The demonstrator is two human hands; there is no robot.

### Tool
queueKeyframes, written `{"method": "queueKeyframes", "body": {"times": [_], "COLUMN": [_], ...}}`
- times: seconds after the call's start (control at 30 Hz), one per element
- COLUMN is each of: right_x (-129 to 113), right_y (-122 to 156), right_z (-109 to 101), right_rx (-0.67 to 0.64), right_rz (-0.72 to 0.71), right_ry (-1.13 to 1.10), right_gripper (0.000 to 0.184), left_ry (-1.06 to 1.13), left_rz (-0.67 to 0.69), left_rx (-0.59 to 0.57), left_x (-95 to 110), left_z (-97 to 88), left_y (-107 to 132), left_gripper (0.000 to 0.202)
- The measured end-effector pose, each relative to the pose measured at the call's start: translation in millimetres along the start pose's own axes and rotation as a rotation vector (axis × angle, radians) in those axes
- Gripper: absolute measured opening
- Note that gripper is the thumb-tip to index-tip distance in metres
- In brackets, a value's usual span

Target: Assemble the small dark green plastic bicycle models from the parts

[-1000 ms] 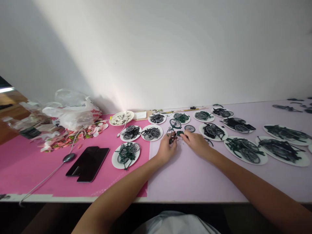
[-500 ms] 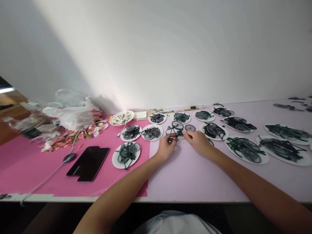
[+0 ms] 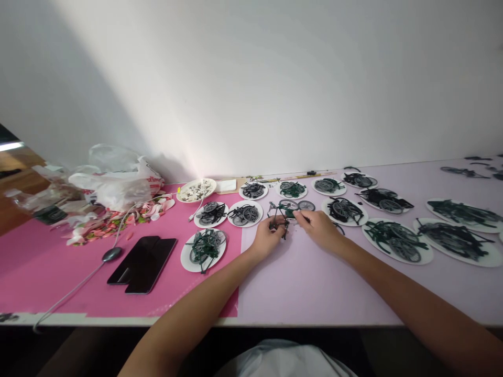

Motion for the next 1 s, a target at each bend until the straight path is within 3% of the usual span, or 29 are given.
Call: {"method": "queueKeyframes", "body": {"times": [0.3, 0.63, 0.77, 1.0], "right_x": [-3.4, -4.6, -5.2, -3.5], "right_y": [2.6, 2.6, 2.7, 1.7], "right_z": [4.4, -0.6, 0.9, 4.8], "right_rx": [-0.040, 0.001, -0.017, -0.023], "right_rz": [-0.011, -0.041, -0.041, -0.050], "right_ry": [-0.049, -0.069, -0.050, -0.013], "right_gripper": [0.045, 0.047, 0.047, 0.046], "left_ry": [-0.008, -0.010, -0.038, -0.172], "left_rz": [-0.023, -0.013, 0.017, 0.126], "left_rx": [-0.013, 0.030, 0.086, 0.071], "left_x": [1.8, 5.4, 7.0, 20.2], "left_z": [1.4, -2.9, -8.9, -6.2], "left_y": [1.6, 1.7, 0.7, 5.5], "left_gripper": [0.030, 0.030, 0.030, 0.031]}}
Point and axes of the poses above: each hand's wrist, its own y-axis away from the middle knuckle, its own z-axis out of the palm, x = y × z, the point moved 10 cm from there along -y, towards the middle knuckle, and after that the axes turned 4 degrees about -y, right-handed, at the moved point
